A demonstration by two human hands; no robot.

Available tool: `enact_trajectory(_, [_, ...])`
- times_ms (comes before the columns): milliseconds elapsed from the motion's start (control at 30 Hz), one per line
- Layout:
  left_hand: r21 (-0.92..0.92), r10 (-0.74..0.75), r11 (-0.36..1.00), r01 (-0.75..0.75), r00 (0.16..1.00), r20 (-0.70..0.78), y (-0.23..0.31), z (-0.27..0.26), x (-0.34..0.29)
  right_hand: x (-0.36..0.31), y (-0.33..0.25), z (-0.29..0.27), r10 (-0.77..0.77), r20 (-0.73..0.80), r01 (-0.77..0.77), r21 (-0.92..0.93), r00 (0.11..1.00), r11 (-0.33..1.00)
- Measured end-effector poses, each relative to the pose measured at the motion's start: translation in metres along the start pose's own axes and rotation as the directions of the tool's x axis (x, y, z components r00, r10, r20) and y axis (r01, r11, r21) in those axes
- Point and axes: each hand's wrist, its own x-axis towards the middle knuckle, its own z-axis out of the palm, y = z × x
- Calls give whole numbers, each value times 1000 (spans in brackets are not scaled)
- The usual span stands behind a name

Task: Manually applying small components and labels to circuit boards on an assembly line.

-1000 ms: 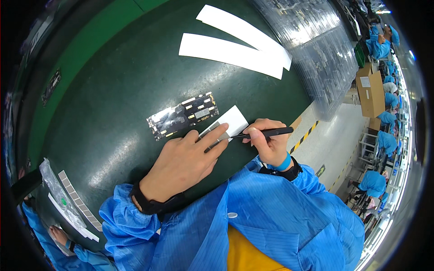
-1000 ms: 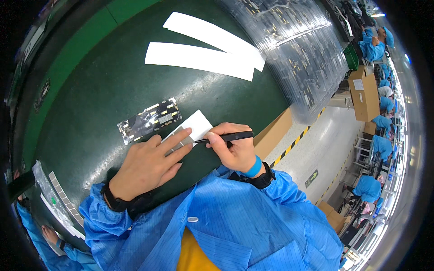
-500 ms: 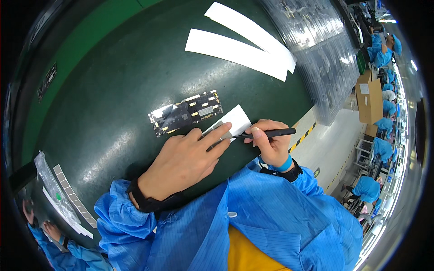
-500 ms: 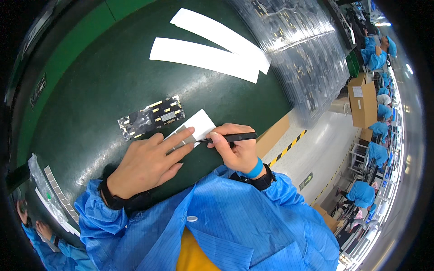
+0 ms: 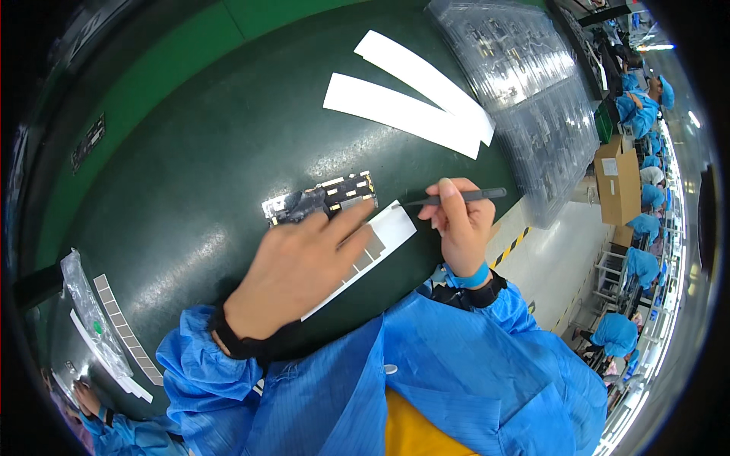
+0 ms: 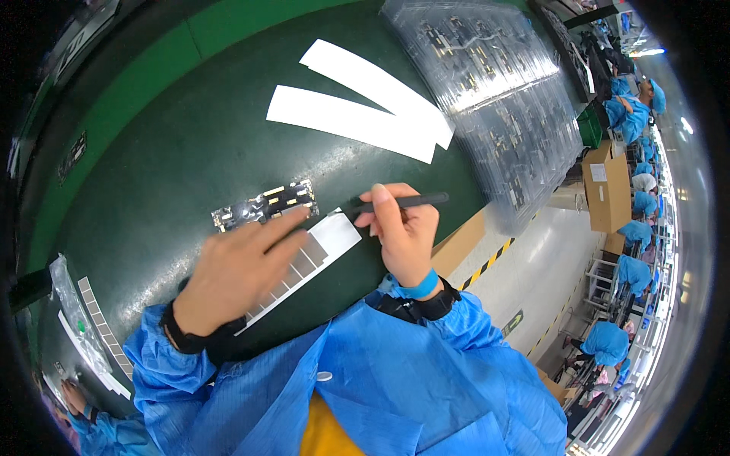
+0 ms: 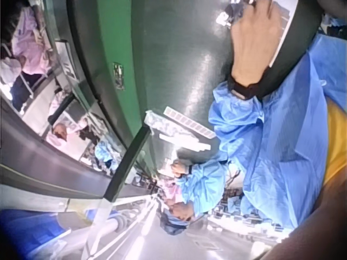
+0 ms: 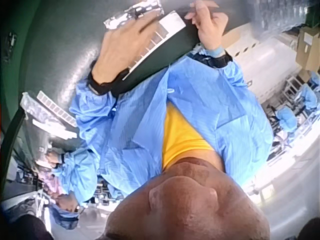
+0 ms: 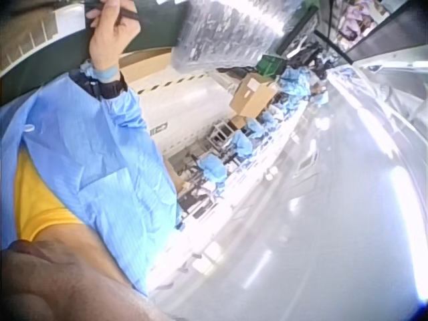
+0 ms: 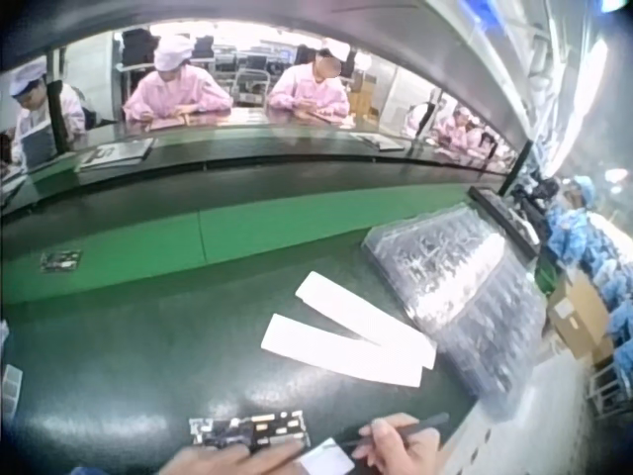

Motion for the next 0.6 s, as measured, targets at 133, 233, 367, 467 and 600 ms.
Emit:
enact_trajectory(133, [149,-129,976,156,976,-174,-17,5,1,4,4,18,4,18,-5,26,1000,1000])
enact_trajectory(233, [227,-86,967,117,986,-143,-14,7,-5,3,8,22,-48,61,46,25,997,999])
enact_trajectory(367, [293,-124,944,154,985,-118,-5,8,-8,6,8,22,-65,121,67,-5,990,998])
enact_trajectory(467, [251,-116,958,138,988,-101,-4,4,-6,6,8,22,-85,128,88,-20,988,996])
enact_trajectory(600, [222,-80,970,101,991,-103,-4,3,-2,5,11,23,-85,106,81,39,991,996])
